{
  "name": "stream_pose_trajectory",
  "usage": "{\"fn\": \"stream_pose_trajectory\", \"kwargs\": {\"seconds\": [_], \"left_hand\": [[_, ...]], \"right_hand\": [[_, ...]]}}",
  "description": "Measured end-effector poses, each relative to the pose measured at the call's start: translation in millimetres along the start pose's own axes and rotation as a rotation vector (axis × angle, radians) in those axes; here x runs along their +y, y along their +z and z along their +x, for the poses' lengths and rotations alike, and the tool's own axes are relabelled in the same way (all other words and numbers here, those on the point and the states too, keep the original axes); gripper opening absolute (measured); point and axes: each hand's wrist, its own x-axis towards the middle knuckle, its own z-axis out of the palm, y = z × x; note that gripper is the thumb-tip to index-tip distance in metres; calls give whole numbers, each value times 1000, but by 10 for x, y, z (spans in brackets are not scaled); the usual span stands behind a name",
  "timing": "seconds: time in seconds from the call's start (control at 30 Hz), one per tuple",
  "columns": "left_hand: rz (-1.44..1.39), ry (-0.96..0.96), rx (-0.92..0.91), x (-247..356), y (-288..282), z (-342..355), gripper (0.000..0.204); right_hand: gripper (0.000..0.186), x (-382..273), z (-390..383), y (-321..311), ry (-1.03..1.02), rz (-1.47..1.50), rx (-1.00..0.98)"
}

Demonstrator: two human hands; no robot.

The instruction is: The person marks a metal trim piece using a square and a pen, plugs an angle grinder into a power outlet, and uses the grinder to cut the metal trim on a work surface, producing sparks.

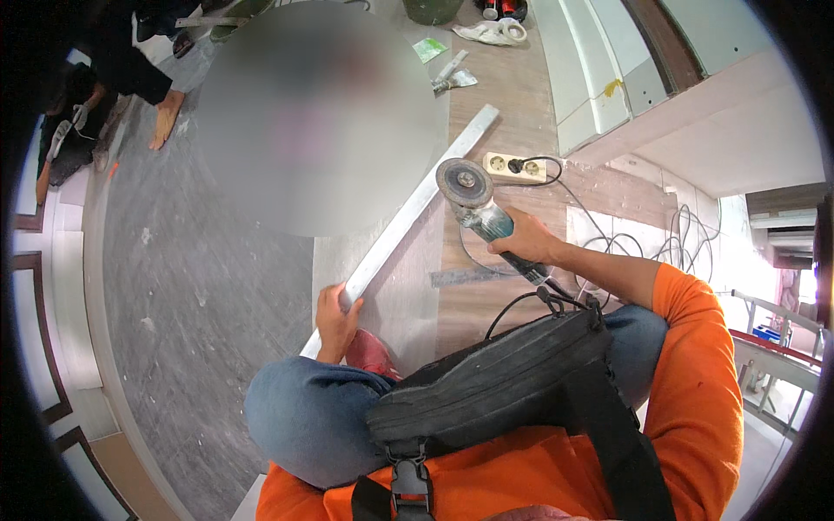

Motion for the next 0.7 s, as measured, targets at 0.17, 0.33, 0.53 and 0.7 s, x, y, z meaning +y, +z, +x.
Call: {"fn": "stream_pose_trajectory", "kwargs": {"seconds": [0.17, 0.33, 0.53, 0.7], "left_hand": [[-64, -162, -60, -114, -203, 409, 41], [-265, 287, -654, 1058, -402, 1556, 56], [-768, 149, -901, 2593, -348, 1784, 79], [-954, 96, -914, 3105, -483, 2058, 56]], "right_hand": [[72, -272, 233, 403, -167, 64, 84], [45, -310, -12, -88, -151, 449, 225], [51, -1295, 32, -451, -351, 716, 348], [47, -1312, -49, -902, -388, 1311, 76]]}}
